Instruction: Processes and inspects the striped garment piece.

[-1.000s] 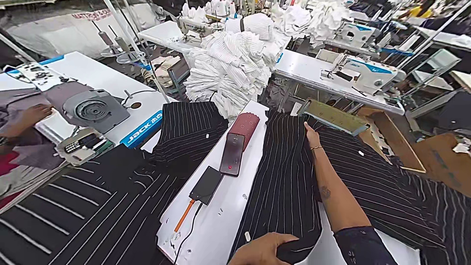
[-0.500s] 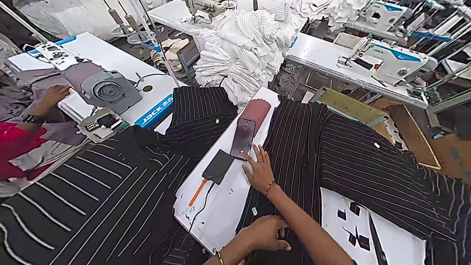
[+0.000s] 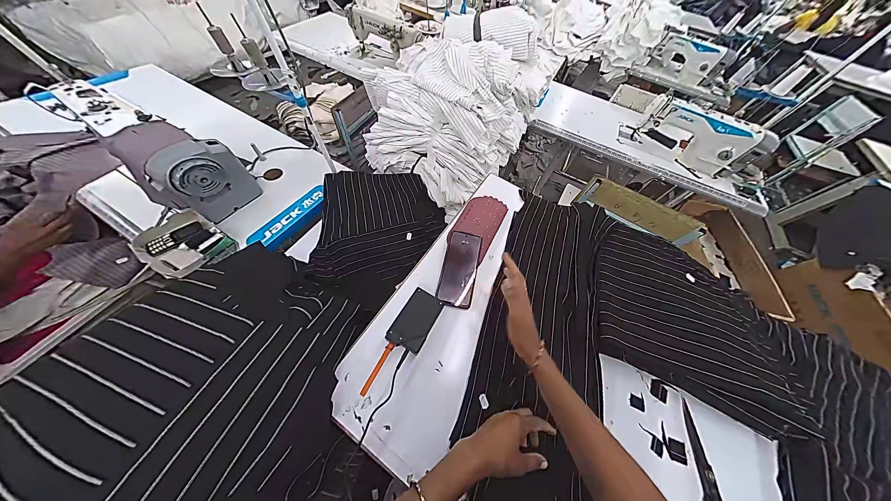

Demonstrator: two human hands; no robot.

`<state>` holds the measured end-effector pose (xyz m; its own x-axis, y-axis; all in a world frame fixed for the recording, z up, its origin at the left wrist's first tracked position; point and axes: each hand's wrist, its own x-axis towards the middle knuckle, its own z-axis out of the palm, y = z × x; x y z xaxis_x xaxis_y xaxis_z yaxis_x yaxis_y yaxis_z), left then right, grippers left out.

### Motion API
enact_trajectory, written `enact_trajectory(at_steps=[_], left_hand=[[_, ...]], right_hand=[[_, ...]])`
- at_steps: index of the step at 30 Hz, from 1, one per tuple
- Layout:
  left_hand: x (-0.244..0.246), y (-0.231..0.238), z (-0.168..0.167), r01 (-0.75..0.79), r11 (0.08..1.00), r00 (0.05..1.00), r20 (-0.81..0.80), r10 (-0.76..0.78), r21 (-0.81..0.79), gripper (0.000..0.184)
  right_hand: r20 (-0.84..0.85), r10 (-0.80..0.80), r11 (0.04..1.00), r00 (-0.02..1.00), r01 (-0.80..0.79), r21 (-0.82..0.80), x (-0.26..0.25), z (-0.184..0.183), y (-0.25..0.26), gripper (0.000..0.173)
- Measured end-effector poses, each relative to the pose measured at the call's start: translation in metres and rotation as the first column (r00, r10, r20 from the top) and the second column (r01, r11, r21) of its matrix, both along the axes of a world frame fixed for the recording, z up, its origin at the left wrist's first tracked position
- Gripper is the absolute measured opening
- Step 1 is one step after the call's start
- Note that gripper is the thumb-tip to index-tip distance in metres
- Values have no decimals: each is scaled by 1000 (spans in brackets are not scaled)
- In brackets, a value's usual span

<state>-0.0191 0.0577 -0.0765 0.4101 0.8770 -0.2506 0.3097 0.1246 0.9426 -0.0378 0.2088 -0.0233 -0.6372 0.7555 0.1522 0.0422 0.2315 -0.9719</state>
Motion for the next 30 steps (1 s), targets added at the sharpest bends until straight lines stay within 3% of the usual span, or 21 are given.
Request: enact_trajectory(at_steps=[2, 4, 5, 6, 8, 10, 12, 15, 19, 30], left_hand=[[1, 0, -5, -4, 1000, 1000, -9, 4, 5, 45], [3, -1, -8, -42, 999, 999, -25, 42, 11, 42], [4, -4, -9, -72, 997, 997, -34, 72, 21, 40], [6, -7, -12, -112, 992, 993, -42, 114, 57, 38], [13, -16, -22, -201, 956, 976, -41, 215, 212, 32], [18, -20, -29, -246, 903, 960, -43, 278, 354, 28], [20, -21, -31, -249, 876, 954, -52, 296, 414, 27], [22, -22, -34, -254, 850, 947, -62, 316, 462, 27], [23, -23, -31, -252, 841, 941, -83, 329, 479, 26], [24, -23, -31, -231, 835, 935, -122, 332, 500, 26]], right_hand=[[-377, 1, 920, 926, -149, -363, 8, 63, 7, 73], [-645, 67, 860, 761, -372, -350, 18, 103, 15, 70], [-702, 125, 864, 702, -425, -271, 20, 111, 18, 69], [-680, 156, 896, 716, -392, -208, 20, 114, 20, 68], [-425, 99, 983, 900, -155, -97, 17, 99, 18, 64], [-88, 30, 999, 996, -27, 36, 10, 61, 14, 51], [226, 28, 985, 974, -65, 161, 10, 14, 9, 44], [487, 96, 952, 868, -222, 209, 16, -42, 1, 57], [578, 84, 893, 811, -319, 317, 20, -69, -3, 67], [699, 41, 815, 714, -429, 390, 20, -71, -10, 74]])
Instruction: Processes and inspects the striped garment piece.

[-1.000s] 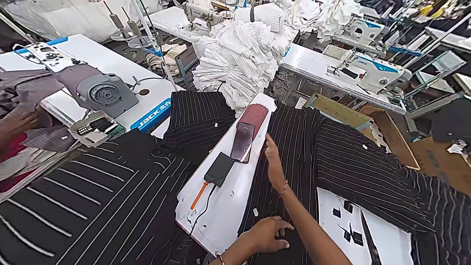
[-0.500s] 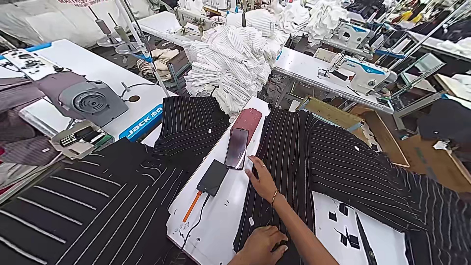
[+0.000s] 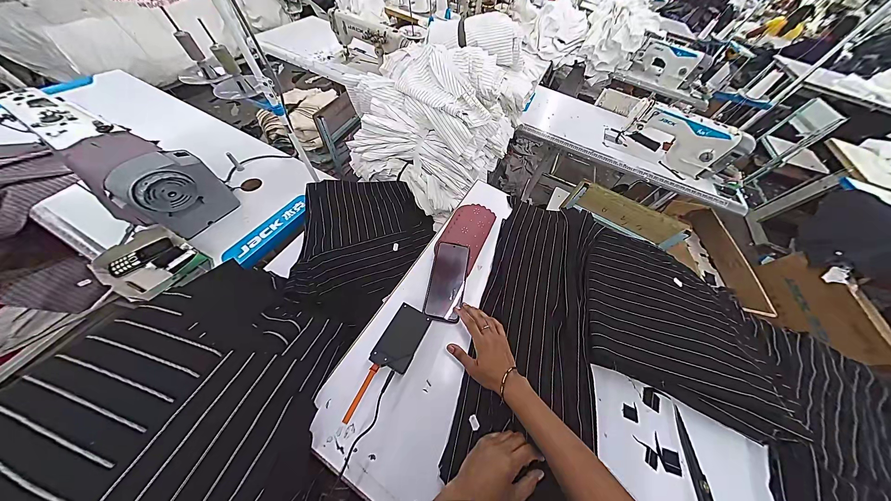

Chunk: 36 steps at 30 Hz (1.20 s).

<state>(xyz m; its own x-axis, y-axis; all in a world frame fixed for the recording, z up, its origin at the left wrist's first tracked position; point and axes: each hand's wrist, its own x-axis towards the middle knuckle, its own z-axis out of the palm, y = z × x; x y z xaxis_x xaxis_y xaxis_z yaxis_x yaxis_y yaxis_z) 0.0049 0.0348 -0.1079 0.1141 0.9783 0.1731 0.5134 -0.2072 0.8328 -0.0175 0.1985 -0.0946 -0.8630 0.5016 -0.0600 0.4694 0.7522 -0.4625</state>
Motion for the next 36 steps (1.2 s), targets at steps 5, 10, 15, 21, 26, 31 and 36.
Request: enact_trajectory(at_steps=[5, 10, 15, 21, 26, 31, 36], left_hand=[[0, 0, -1, -1, 1000, 1000, -5, 1, 1, 26], [0, 0, 0, -8, 1000, 1000, 11, 8, 8, 26], [0, 0, 3, -14, 1000, 1000, 19, 14, 1, 26], [1, 0, 2, -27, 1000, 1000, 15, 27, 12, 25], [2, 0, 2, -36, 999, 999, 8, 36, 15, 26], [1, 0, 0, -13, 1000, 1000, 10, 13, -3, 27], [1, 0, 1, -22, 1000, 1000, 3, 22, 10, 27]], right_hand=[[-26, 11, 1000, 1000, -10, 27, 1, -3, -1, 70], [-63, -27, 1000, 998, 27, 3, -2, -1, 1, 71], [-102, -161, 986, 982, 163, 18, -28, 0, 25, 78], [-40, -246, 969, 969, 245, -22, -63, 17, 45, 78], [-18, -248, 968, 969, 247, -33, -72, 21, 49, 78], [6, -228, 974, 974, 228, -9, -69, 20, 46, 77], [67, -212, 977, 975, 211, 19, -73, 23, 45, 78]])
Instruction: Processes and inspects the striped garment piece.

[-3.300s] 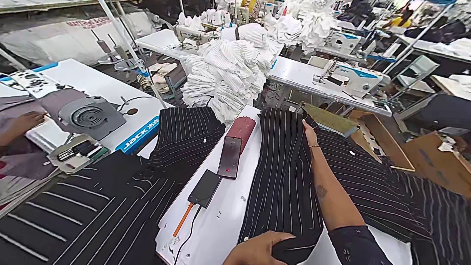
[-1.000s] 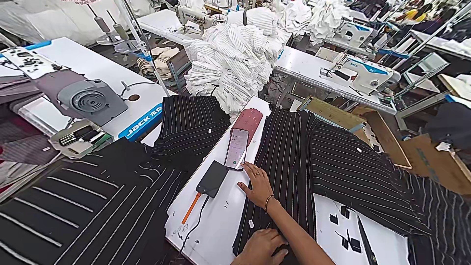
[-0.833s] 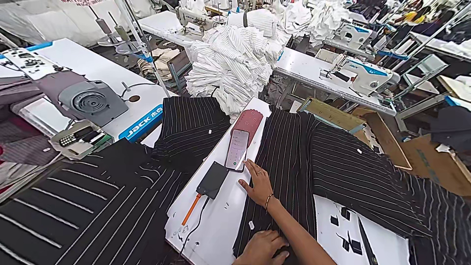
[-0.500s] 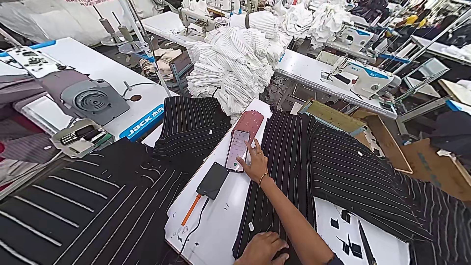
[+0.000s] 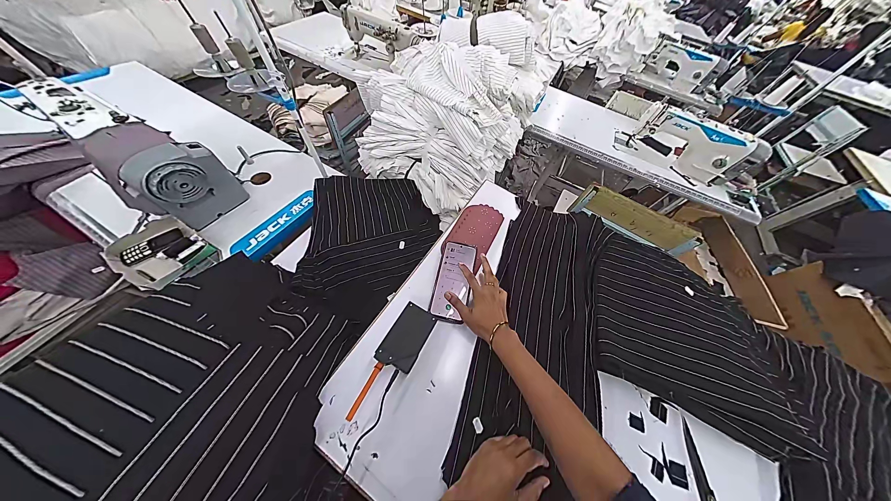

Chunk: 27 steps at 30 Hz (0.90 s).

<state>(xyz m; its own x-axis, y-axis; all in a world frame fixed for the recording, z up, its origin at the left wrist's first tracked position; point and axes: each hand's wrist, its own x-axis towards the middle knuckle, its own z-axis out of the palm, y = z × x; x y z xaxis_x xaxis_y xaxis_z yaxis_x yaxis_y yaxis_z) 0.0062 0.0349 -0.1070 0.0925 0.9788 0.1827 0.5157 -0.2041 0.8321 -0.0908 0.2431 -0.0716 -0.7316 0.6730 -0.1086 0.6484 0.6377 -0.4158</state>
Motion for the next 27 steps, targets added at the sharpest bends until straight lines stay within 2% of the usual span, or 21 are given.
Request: enact_trajectory(at_steps=[2, 8, 14, 20, 23, 27], left_hand=[[1, 0, 0, -4, 1000, 1000, 0, 4, 7, 27], [1, 0, 0, -17, 1000, 1000, -4, 17, 10, 26], [1, 0, -1, -22, 999, 1000, 23, 21, 26, 25], [0, 0, -3, -35, 997, 999, 6, 35, 66, 26], [0, -2, -3, -19, 999, 1000, 8, 19, 40, 28], [-5, -1, -2, 26, 1000, 1000, -6, -26, 17, 29]], right_hand=[[34, 1, 1000, 999, -1, -1, -2, 1, 1, 77], [-194, -16, 1000, 981, 20, 21, 8, -5, -2, 76], [-337, -34, 998, 941, 12, -66, 35, -26, -17, 81], [-429, -71, 975, 900, -29, -221, 91, 8, -53, 68], [-435, -146, 984, 888, 87, -153, 141, 21, -65, 58], [-403, -307, 943, 862, 333, -6, 221, 20, -77, 58]])
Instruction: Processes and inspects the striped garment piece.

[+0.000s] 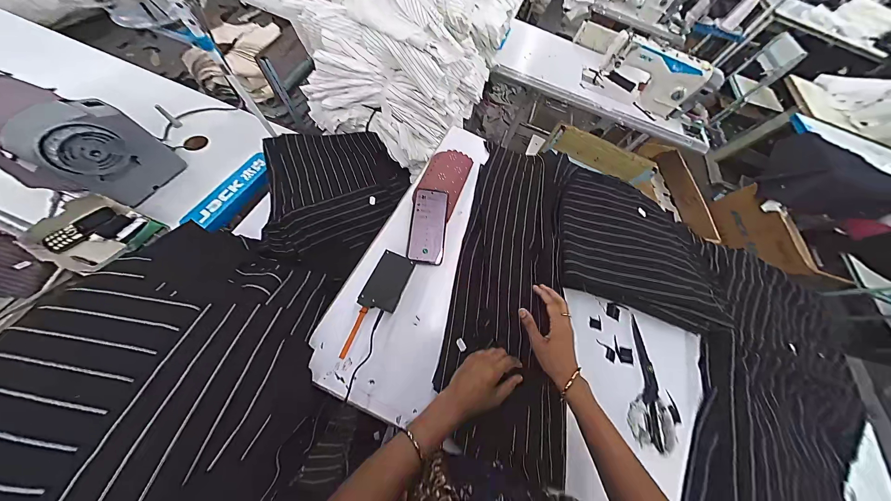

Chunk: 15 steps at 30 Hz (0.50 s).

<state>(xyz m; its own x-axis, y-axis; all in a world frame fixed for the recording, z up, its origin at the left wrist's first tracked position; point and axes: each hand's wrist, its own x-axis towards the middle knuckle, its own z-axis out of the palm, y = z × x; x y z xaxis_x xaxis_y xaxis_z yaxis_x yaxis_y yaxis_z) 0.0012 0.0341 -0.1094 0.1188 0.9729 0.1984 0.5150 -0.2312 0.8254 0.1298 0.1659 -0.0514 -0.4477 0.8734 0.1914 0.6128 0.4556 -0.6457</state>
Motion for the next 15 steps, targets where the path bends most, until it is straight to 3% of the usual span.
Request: enact_trajectory(at_steps=[2, 4, 6, 8, 12, 15], left_hand=[[-1, -2, 6, 20, 998, 1000, -14, -21, -59, 31], [-2, -5, 25, 67, 964, 995, -49, -82, -258, 42], [3, -9, 49, 138, 863, 982, -48, -184, -486, 53], [13, -21, 64, 214, 777, 969, 26, -246, -592, 60], [28, -57, 62, 437, 663, 892, 199, -405, -608, 62], [23, -77, 55, 584, 591, 800, 269, -536, -557, 55]], right_hand=[[44, -71, 997, 996, 71, 3, 37, -5, -17, 65], [76, -120, 993, 990, 121, -11, 61, -14, -40, 74], [81, -143, 988, 986, 147, -42, 70, -27, -65, 77], [45, -175, 983, 983, 177, -39, 68, -37, -83, 75], [-5, -333, 942, 943, 332, -52, 58, -24, -97, 63], [126, -353, 905, 927, 373, -204, 55, -3, -102, 76]])
